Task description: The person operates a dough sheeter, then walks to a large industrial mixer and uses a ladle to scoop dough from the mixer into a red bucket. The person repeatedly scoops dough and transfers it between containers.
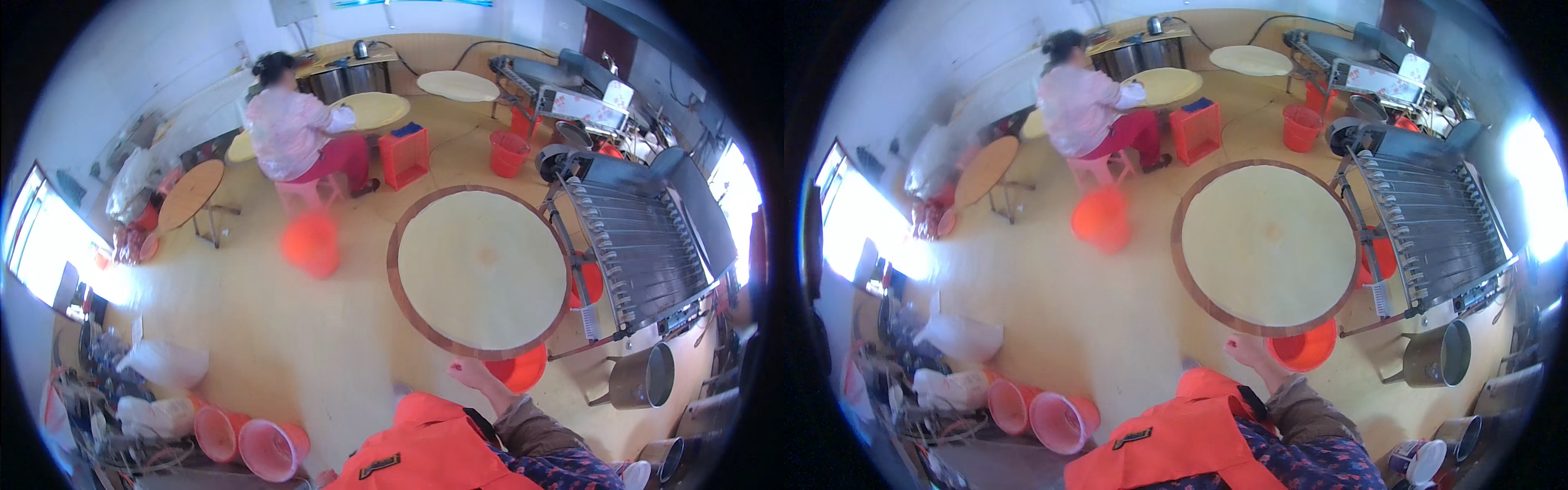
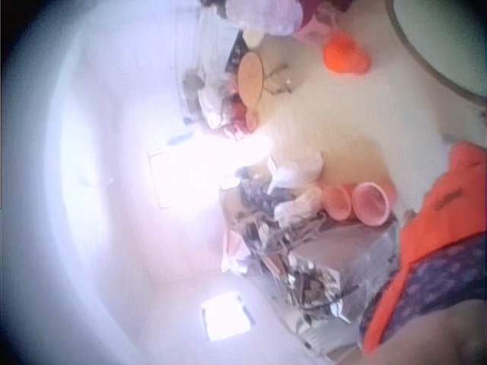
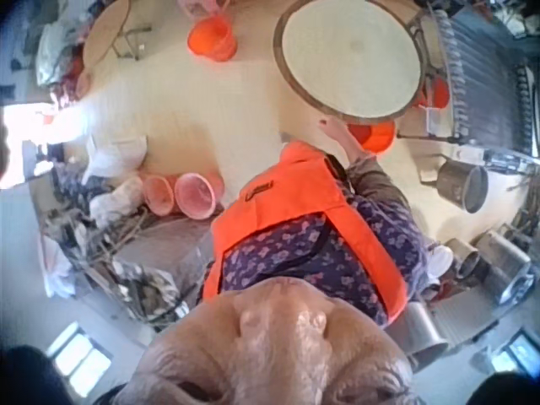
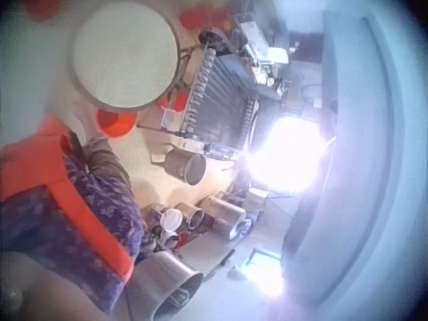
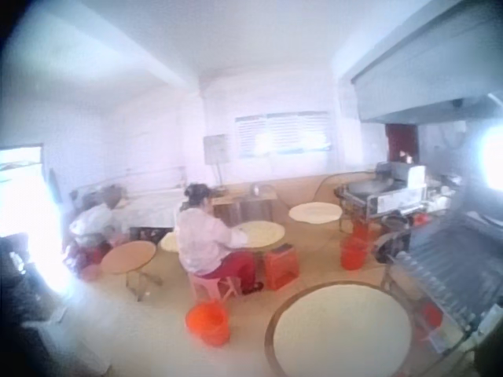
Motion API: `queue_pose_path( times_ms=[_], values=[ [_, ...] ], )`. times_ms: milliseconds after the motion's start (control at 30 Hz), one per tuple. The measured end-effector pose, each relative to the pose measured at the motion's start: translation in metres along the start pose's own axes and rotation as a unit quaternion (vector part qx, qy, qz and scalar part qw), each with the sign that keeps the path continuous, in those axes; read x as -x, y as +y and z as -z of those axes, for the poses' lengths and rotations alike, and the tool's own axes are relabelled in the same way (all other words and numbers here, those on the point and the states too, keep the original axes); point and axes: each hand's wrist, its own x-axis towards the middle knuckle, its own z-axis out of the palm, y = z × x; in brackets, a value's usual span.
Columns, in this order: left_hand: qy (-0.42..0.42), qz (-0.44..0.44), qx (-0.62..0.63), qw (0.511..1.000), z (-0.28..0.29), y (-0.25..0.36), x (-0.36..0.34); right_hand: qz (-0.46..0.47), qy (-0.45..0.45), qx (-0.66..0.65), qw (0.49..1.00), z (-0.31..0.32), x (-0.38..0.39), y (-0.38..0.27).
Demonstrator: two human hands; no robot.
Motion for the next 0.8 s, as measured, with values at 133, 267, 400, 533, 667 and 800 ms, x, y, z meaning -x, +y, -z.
queue_pose_path(
  times_ms=[133, 267, 400, 533, 667, 800],
  values=[
    [-0.021, 0.005, -0.04, 0.999, -0.023, 0.108, -0.037, -0.035, 0.032, -0.05, 0.998, 0.007, -0.08, -0.053],
    [-0.038, 0.0, -0.066, 0.997, -0.03, 0.208, -0.082, -0.058, 0.054, -0.075, 0.994, 0.017, -0.135, -0.087],
    [-0.06, 0.003, -0.092, 0.994, -0.027, 0.302, -0.134, -0.112, 0.127, -0.11, 0.979, 0.018, -0.183, -0.092],
    [-0.096, -0.001, -0.123, 0.988, -0.013, 0.405, -0.202, -0.176, 0.227, -0.127, 0.949, -0.006, -0.207, -0.105],
    [-0.173, -0.013, -0.106, 0.979, -0.035, 0.544, -0.275, -0.221, 0.256, -0.105, 0.935, -0.023, -0.229, -0.143],
    [-0.209, -0.075, -0.176, 0.959, -0.116, 0.664, -0.327, -0.282, 0.269, -0.194, 0.9, -0.02, -0.251, -0.177]
  ],
)
